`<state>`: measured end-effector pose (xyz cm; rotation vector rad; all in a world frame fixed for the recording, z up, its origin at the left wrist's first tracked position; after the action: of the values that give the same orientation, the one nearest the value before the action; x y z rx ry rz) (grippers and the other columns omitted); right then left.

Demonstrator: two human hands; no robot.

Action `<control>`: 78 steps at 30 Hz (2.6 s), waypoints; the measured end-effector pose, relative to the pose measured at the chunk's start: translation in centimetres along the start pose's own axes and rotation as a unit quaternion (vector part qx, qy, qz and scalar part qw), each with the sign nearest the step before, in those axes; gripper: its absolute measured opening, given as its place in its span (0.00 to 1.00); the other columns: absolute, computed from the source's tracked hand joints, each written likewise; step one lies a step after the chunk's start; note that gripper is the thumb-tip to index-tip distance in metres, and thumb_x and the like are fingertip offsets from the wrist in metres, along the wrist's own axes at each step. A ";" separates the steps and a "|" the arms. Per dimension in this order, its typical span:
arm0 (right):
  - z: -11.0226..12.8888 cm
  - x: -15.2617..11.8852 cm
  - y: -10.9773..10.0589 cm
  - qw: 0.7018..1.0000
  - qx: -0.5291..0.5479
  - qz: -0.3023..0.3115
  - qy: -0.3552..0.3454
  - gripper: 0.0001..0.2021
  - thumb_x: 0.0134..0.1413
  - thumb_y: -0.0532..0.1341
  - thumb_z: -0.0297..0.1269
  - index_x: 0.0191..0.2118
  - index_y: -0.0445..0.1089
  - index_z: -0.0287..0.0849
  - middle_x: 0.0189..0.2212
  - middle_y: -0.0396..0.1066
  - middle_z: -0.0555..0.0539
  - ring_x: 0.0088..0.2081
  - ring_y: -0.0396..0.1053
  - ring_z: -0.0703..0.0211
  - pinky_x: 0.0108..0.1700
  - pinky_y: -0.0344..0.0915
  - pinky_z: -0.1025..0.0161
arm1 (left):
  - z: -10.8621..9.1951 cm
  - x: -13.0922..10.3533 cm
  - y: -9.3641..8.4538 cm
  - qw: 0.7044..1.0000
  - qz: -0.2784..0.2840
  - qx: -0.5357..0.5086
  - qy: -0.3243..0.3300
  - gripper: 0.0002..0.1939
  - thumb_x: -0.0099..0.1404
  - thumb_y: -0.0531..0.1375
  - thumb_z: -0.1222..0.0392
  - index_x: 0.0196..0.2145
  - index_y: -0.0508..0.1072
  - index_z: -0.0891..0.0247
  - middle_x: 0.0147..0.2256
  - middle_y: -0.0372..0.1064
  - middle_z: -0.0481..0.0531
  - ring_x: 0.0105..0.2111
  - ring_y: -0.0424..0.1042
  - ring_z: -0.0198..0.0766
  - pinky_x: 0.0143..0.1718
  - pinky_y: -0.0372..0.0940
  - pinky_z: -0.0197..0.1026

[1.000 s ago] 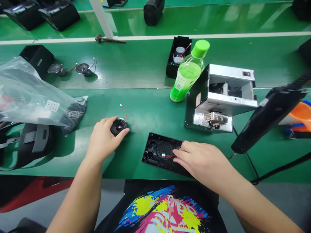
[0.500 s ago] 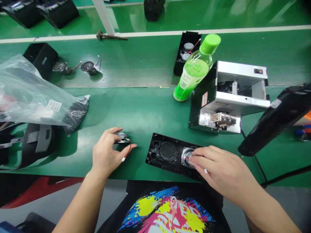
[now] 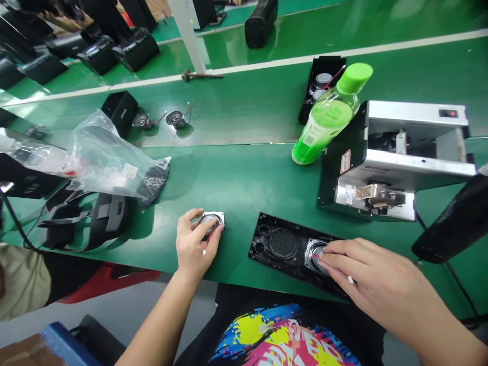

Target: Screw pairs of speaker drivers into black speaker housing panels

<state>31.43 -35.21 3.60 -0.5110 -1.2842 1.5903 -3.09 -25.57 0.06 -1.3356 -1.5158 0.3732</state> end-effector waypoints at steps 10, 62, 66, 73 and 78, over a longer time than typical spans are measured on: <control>0.2 -0.2 -0.6 1.000 -0.002 -0.002 -0.013 0.15 0.75 0.58 0.23 0.58 0.73 0.46 0.51 0.78 0.51 0.49 0.73 0.60 0.50 0.73 0.58 | -0.2 1.0 -0.5 0.964 0.252 0.066 0.059 0.19 0.84 0.54 0.53 0.60 0.83 0.53 0.60 0.79 0.59 0.55 0.77 0.56 0.54 0.78 0.58; -0.1 -0.8 0.5 0.996 0.035 0.076 0.008 0.12 0.78 0.58 0.29 0.59 0.72 0.46 0.61 0.77 0.48 0.59 0.76 0.49 0.61 0.83 0.41 | -14.7 5.1 4.5 0.837 0.410 -0.040 0.361 0.18 0.73 0.72 0.61 0.58 0.78 0.60 0.52 0.83 0.54 0.45 0.78 0.48 0.41 0.62 0.50; 0.0 -1.1 0.6 0.997 0.023 0.077 -0.002 0.14 0.76 0.60 0.26 0.61 0.72 0.44 0.62 0.77 0.46 0.62 0.76 0.50 0.67 0.80 0.45 | -14.8 5.1 4.6 0.837 0.406 -0.043 0.363 0.17 0.73 0.72 0.61 0.57 0.79 0.61 0.52 0.84 0.55 0.45 0.78 0.48 0.41 0.61 0.50; 0.4 -1.1 0.4 0.997 0.006 0.073 -0.007 0.15 0.76 0.60 0.25 0.62 0.74 0.41 0.61 0.80 0.47 0.60 0.79 0.49 0.63 0.84 0.45 | -14.6 5.0 4.9 0.839 0.401 -0.041 0.366 0.22 0.70 0.75 0.60 0.58 0.79 0.61 0.52 0.83 0.53 0.44 0.76 0.48 0.40 0.60 0.50; 0.7 -1.2 0.3 0.998 -0.009 0.066 -0.007 0.15 0.76 0.60 0.26 0.63 0.72 0.41 0.60 0.80 0.48 0.60 0.79 0.49 0.61 0.84 0.45 | -14.6 5.0 4.7 0.840 0.395 -0.031 0.370 0.18 0.71 0.74 0.59 0.56 0.80 0.59 0.51 0.84 0.52 0.43 0.76 0.48 0.40 0.60 0.50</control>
<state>31.20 -36.60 3.25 -0.6071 -1.2983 1.6954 12.25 -25.27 4.92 -1.8404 -0.2900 0.2540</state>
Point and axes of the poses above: each hand's wrist, its own x-axis towards the middle knuckle, its own y-axis out of the palm, z = x × y, the point moved 6 cm from there along x, towards the middle knuckle
